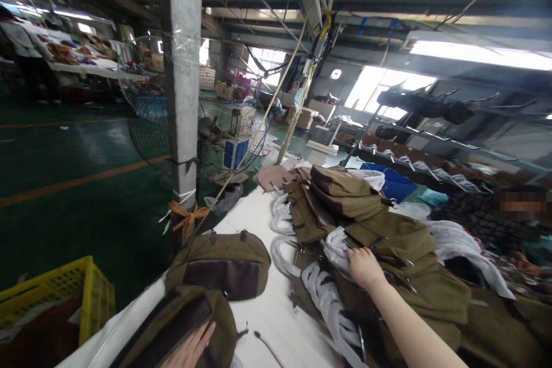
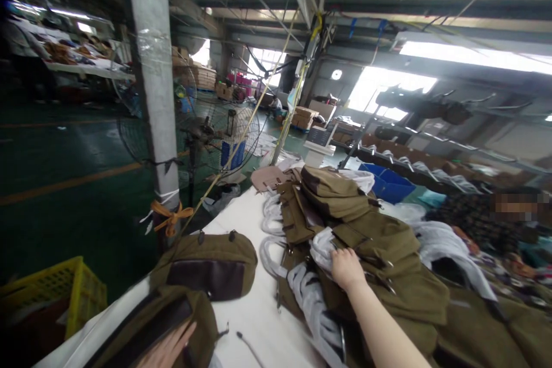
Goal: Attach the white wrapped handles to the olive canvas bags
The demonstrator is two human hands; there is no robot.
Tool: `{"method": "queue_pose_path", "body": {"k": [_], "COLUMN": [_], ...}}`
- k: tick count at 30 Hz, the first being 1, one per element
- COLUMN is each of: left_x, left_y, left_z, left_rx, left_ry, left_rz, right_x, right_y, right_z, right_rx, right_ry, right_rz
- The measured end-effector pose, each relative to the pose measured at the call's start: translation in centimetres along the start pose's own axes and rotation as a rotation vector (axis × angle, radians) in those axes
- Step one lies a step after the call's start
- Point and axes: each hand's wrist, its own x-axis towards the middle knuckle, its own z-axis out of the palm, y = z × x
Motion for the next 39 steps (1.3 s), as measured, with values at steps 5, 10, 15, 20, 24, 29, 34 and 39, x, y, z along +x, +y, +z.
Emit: {"method": "queue_pose_path", "body": {"k": [5,10,15,20,24,29,34,39], "left_x": [-0.1,-0.5,-0.8,0.9,1.0,-2.3,-4.5,-6.2], "left_y": [1.7,2.5,4.6,9.3,13.1,16.7,18.4,19.8], "left_z": [-2.1,-4.8,-7.7,-15.9,-25.7,-35.0,-35.9,-29.2], "left_rx": [-0.01,-0.044,-0.13,-0.395,-0.577,-0.585,-0.632,-0.842], "left_ry": [-0.045,-0.121,-0.094,0.005,0.435,0.267,-0.666,-0.732], "left_rz": [-0.031,-0.039,-0.033,-0.11,0.066,0.462,0.75,0.479], "right_x": [-4.7,-11.8,-21.7,-28.6,-30.4,-32.0,-32.8,-32.2], "right_y": [2.1,4.2,1.6,-3.0,-8.6,-16.0,-17.3,-16.2], "right_z": [-5.3,-14.5,-20.8,-19.5,-17.3,-17.3,-16.4,-13.4], "right_rx": [0.011,0.277,0.577,0.853,1.013,1.119,1.41,1.349], "right_ry": [0.058,0.236,0.653,0.693,0.479,0.135,0.083,-0.083], "right_rz": [0.08,0.455,0.624,0.545,0.402,0.099,0.168,0.291]}}
